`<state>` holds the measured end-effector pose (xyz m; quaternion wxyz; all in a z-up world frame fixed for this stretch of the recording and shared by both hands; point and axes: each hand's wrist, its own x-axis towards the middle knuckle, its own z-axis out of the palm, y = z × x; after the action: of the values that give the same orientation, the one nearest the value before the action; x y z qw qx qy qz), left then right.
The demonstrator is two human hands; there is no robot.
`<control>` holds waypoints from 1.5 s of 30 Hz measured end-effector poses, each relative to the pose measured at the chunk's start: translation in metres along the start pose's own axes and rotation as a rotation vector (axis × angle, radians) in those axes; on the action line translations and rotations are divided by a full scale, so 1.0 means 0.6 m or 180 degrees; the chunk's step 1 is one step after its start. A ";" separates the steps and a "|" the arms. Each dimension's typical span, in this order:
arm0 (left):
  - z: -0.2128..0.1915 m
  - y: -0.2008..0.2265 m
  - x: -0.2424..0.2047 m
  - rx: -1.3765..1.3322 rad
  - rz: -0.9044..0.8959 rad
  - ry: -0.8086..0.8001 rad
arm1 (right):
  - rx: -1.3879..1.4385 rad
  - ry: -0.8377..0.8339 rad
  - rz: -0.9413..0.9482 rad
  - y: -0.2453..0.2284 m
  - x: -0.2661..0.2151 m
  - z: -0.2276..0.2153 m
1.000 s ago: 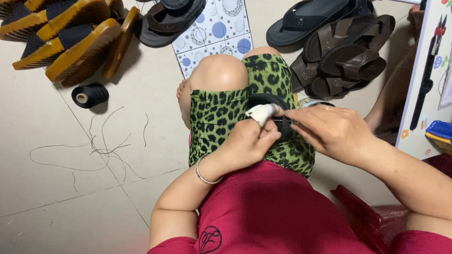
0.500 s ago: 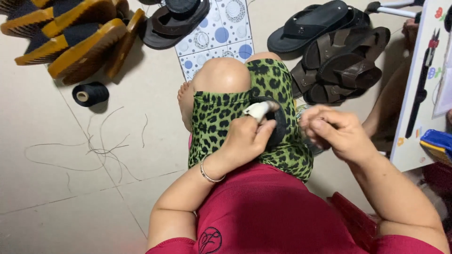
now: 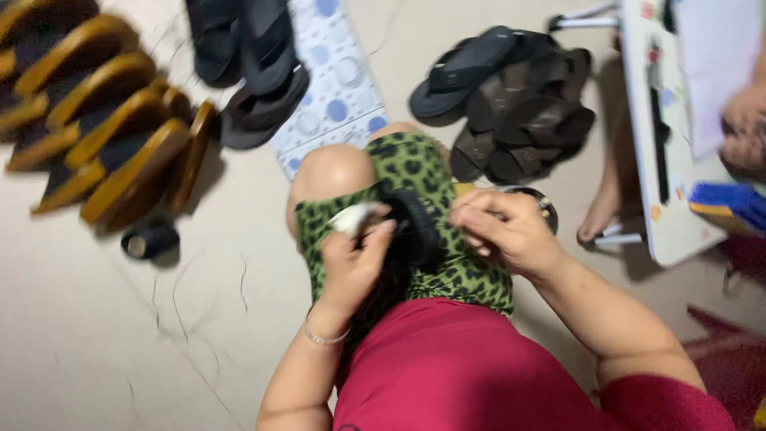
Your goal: The person sits on the floor and sews a black slip-on shoe using a needle and thread. They repeatedly push the needle through the shoe's edge and pull the thread to stitch the sole to the upper. The person adjusts the shoe's position on their lap during the process.
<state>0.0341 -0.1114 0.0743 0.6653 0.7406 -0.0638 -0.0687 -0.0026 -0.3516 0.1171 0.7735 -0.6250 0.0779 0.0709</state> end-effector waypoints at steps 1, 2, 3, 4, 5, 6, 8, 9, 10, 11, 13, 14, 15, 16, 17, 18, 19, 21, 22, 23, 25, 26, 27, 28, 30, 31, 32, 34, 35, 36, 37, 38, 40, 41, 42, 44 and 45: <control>-0.005 0.006 -0.001 -0.0044 0.0069 -0.0160 | -0.0020 0.0161 -0.0077 0.004 -0.004 0.004; -0.011 0.010 0.000 0.0165 0.0230 -0.0020 | 0.0322 0.0052 -0.0045 0.007 -0.007 0.007; -0.015 0.015 0.003 0.0360 0.0393 0.0144 | 0.0656 -0.0079 -0.0020 0.009 -0.006 0.007; -0.014 -0.005 -0.002 0.0302 0.0466 0.0007 | 0.0628 0.0059 -0.0107 -0.008 -0.004 0.012; -0.016 -0.027 -0.012 0.0167 0.0272 0.0179 | 0.0542 -0.0213 -0.0163 -0.023 -0.003 0.019; -0.020 -0.051 -0.019 0.0036 0.0070 0.0345 | 0.0449 -0.0484 -0.0213 -0.037 0.001 0.026; -0.027 0.000 -0.013 -0.0202 -0.0495 0.0577 | 0.0330 -0.0913 0.0037 -0.065 0.005 0.014; -0.033 0.025 -0.013 -0.0398 -0.1088 0.0901 | 0.0230 -0.1442 0.0323 -0.077 0.009 0.010; -0.040 0.046 -0.011 -0.0407 -0.1078 0.0859 | 0.0221 -0.1402 0.0307 -0.071 0.010 0.015; -0.049 0.068 -0.010 -0.1001 -0.1006 0.0632 | -0.0270 -0.1495 0.0302 -0.064 0.013 0.022; -0.059 0.085 -0.020 -0.1583 -0.0925 0.0377 | -0.0756 -0.1565 0.0279 -0.039 0.013 0.050; -0.061 0.078 -0.032 -0.1920 -0.0846 0.0148 | -0.1398 -0.1227 -0.0589 -0.020 0.009 0.072; -0.065 0.072 -0.045 -0.2255 -0.0776 -0.0083 | -0.2023 -0.0866 -0.1450 0.000 0.005 0.095; -0.063 0.069 -0.045 -0.2243 -0.0772 -0.0100 | -0.2018 -0.0848 -0.1460 -0.001 0.008 0.102; -0.061 0.068 -0.047 -0.2276 -0.0805 -0.0118 | -0.2432 -0.0679 -0.1868 -0.002 0.010 0.108; -0.060 0.065 -0.048 -0.2308 -0.0839 -0.0135 | -0.2845 -0.0507 -0.2275 -0.002 0.012 0.115; -0.059 0.069 -0.049 -0.2295 -0.0851 -0.0143 | -0.2833 -0.0493 -0.2267 -0.017 0.025 0.107; -0.057 0.075 -0.052 -0.0258 -0.0921 0.0840 | -0.4913 0.0715 -0.3662 -0.045 0.050 0.092; -0.079 0.040 -0.042 -0.0249 -0.0931 0.0834 | -0.4909 0.0718 -0.3648 -0.058 0.058 0.048; -0.101 0.007 -0.033 0.1693 0.0334 0.0886 | -0.7237 0.1261 -0.3851 -0.071 0.069 0.004; -0.169 -0.066 -0.020 0.3659 0.1578 0.0859 | -0.9535 0.1884 -0.3788 -0.064 0.077 -0.123; -0.216 -0.107 -0.017 0.4099 0.1471 0.1054 | -0.6850 0.1813 -0.2617 -0.038 0.063 -0.204; -0.269 -0.142 -0.025 0.4577 0.1311 0.1256 | -0.4156 0.1421 -0.1487 -0.004 0.042 -0.278; -0.296 -0.161 -0.027 0.4668 0.1210 0.1323 | -0.4092 0.1293 -0.1529 0.035 0.038 -0.392; -0.362 -0.197 -0.044 0.4993 0.0260 0.1143 | -0.4467 0.2080 -0.1137 0.102 -0.004 -0.591; -0.324 -0.148 -0.044 0.5066 0.0131 0.1191 | -0.4418 0.1937 -0.1158 0.092 -0.007 -0.559; -0.284 -0.101 -0.039 0.3895 0.0554 0.1014 | -0.4675 0.1955 -0.1057 0.080 -0.011 -0.530; -0.190 -0.016 -0.029 0.2720 0.0900 0.0924 | -0.4939 0.1883 -0.1001 0.040 0.012 -0.404; -0.141 0.028 -0.023 0.1663 0.0203 0.0305 | -0.4163 0.1406 -0.0748 0.013 0.026 -0.293; -0.090 0.073 -0.014 0.0573 -0.0458 -0.0297 | -0.3371 0.0917 -0.0501 -0.020 0.024 -0.176; -0.069 0.082 -0.013 0.0571 -0.0464 -0.0257 | -0.3376 0.0878 -0.0517 -0.008 0.028 -0.131; -0.046 0.093 -0.011 0.0374 -0.0449 -0.1069 | -0.2694 0.0340 -0.0602 0.004 0.031 -0.088; -0.019 0.116 -0.006 0.0176 -0.0435 -0.1871 | -0.1995 -0.0198 -0.0664 0.006 0.027 -0.035; -0.012 0.127 -0.004 -0.0451 -0.0100 -0.2028 | -0.2092 -0.0649 -0.0244 -0.004 0.021 -0.026; -0.006 0.138 -0.002 -0.1078 0.0242 -0.2170 | -0.2178 -0.1100 0.0179 -0.013 0.015 -0.018; -0.011 0.086 0.001 -0.0400 0.0589 -0.1436 | -0.2371 -0.1082 0.0074 -0.024 0.009 -0.021; -0.013 0.059 0.003 0.0292 0.0931 -0.0718 | -0.2557 -0.1037 -0.0058 -0.030 0.008 -0.024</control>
<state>0.0372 -0.1078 0.1105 0.6223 0.7406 -0.2481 -0.0509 0.0052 -0.3693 0.1302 0.4715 -0.8577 -0.0845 0.1865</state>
